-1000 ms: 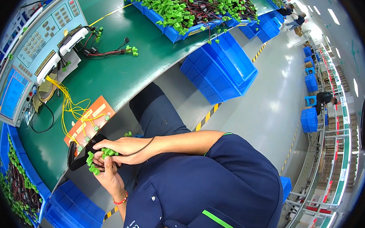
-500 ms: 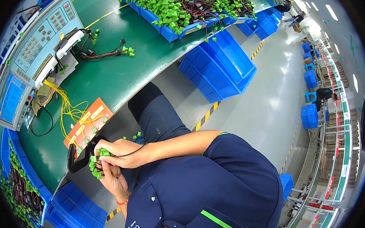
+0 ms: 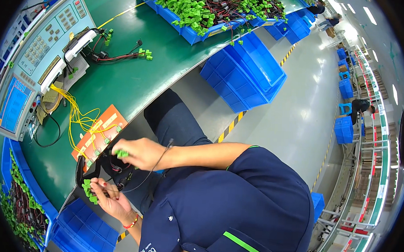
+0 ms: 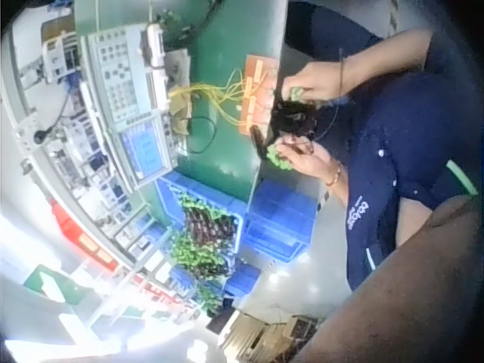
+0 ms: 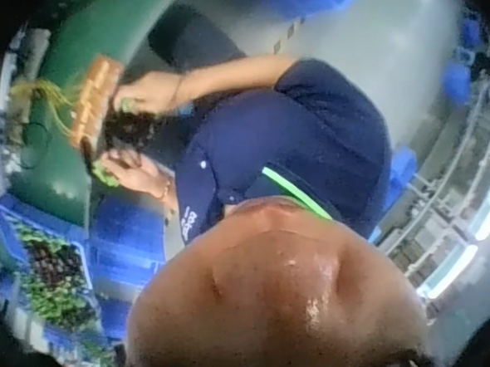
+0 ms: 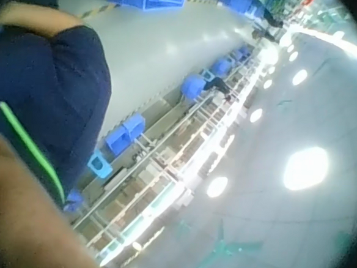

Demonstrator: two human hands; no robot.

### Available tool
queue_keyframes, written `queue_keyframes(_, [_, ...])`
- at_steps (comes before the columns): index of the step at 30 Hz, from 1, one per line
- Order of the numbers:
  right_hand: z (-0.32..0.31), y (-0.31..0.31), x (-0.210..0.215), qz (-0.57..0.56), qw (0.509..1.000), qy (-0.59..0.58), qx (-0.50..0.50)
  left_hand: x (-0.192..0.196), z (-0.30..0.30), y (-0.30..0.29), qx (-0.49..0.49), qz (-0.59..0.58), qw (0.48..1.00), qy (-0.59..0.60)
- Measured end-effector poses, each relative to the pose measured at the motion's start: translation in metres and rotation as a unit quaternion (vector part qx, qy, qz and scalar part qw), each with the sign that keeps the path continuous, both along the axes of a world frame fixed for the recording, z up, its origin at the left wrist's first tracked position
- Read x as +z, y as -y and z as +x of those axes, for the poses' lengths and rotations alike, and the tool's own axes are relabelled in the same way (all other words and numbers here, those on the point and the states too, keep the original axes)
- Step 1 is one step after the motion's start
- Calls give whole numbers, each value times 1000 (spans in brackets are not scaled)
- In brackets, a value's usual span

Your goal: The person sits at a green workbench in a factory setting, repeatedly picking up green plastic connectors and black wires from blue bins. They connect the wires to the green connectors by hand and place the assembled units onto a wooden board with yellow wires. The process is repetitive, involving picking, connecting, and placing components.

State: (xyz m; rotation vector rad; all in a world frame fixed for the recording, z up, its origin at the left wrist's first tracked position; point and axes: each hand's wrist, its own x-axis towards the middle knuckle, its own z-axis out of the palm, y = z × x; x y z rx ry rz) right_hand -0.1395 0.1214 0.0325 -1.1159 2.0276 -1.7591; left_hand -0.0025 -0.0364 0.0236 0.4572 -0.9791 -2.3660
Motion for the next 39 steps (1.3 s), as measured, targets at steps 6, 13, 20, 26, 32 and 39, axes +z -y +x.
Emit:
queue_keyframes(6, [-21,-14,2,-65,870,485,61,-9,1,4,6,-11,1000,15])
queue_keyframes(13, [-26,-27,-5,-151,750,614,194,-8,-10,-3,-21,-29,995,88])
queue_keyframes(20, [-13,-18,8,-137,800,536,231,-4,-15,2,-3,-51,989,140])
queue_keyframes(26, [-6,9,9,-6,874,457,166,-10,-18,5,18,-66,987,148])
queue_keyframes(32, [9,34,-11,0,940,331,80,-11,-19,2,56,-89,981,162])
queue_keyframes(39, [6,46,-12,3,938,341,63,-9,-20,3,63,-128,973,181])
